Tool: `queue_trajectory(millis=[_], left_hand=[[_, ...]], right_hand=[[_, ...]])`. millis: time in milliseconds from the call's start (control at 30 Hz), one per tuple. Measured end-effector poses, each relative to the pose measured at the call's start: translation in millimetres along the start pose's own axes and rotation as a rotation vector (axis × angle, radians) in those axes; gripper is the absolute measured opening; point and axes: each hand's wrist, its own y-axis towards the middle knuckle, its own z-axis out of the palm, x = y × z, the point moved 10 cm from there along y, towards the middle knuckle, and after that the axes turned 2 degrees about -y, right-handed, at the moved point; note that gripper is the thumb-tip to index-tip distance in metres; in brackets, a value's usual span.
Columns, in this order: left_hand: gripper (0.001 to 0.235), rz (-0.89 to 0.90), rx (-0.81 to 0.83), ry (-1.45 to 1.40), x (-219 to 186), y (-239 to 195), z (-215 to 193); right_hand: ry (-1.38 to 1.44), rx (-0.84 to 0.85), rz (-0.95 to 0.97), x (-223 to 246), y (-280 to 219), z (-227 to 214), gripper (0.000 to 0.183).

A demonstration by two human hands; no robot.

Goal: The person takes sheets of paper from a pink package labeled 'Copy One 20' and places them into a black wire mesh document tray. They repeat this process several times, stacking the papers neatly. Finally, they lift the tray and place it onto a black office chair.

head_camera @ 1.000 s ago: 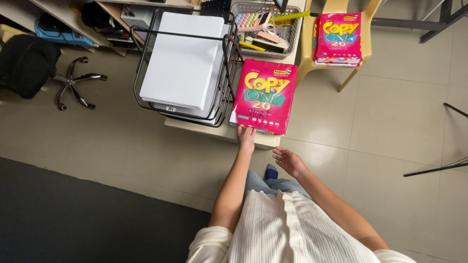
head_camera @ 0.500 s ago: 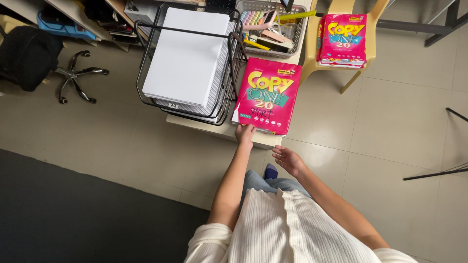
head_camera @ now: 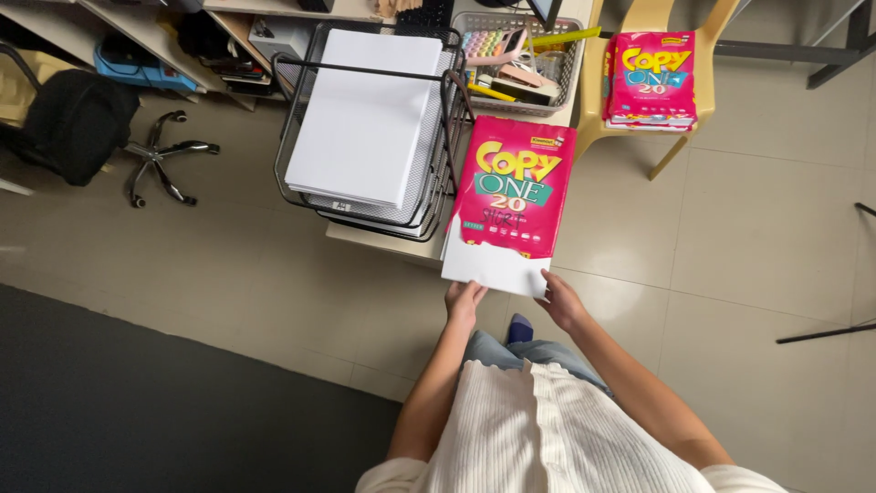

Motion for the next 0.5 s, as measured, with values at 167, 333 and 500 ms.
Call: queue_trajectory(millis=[167,333,500], left_hand=[[0.027,-0.053,0.011,0.028,-12.6,-38.7,-27.8],[0.020,-0.100,0.097,0.061,-20.8,-40.7,-54.1],[0.015,-0.138,0.225,0.079,-52.9,-44.7,-58.9]], right_hand=[[-0.169,0.041,-0.077,8.6,-0.2,13.4,0.034],[-0.293,0.038,-0.153,-2.2,-10.4,43.4,0.036],[-0.171,-0.020,-0.205,-24.2,-35.0,69.0,0.039]])
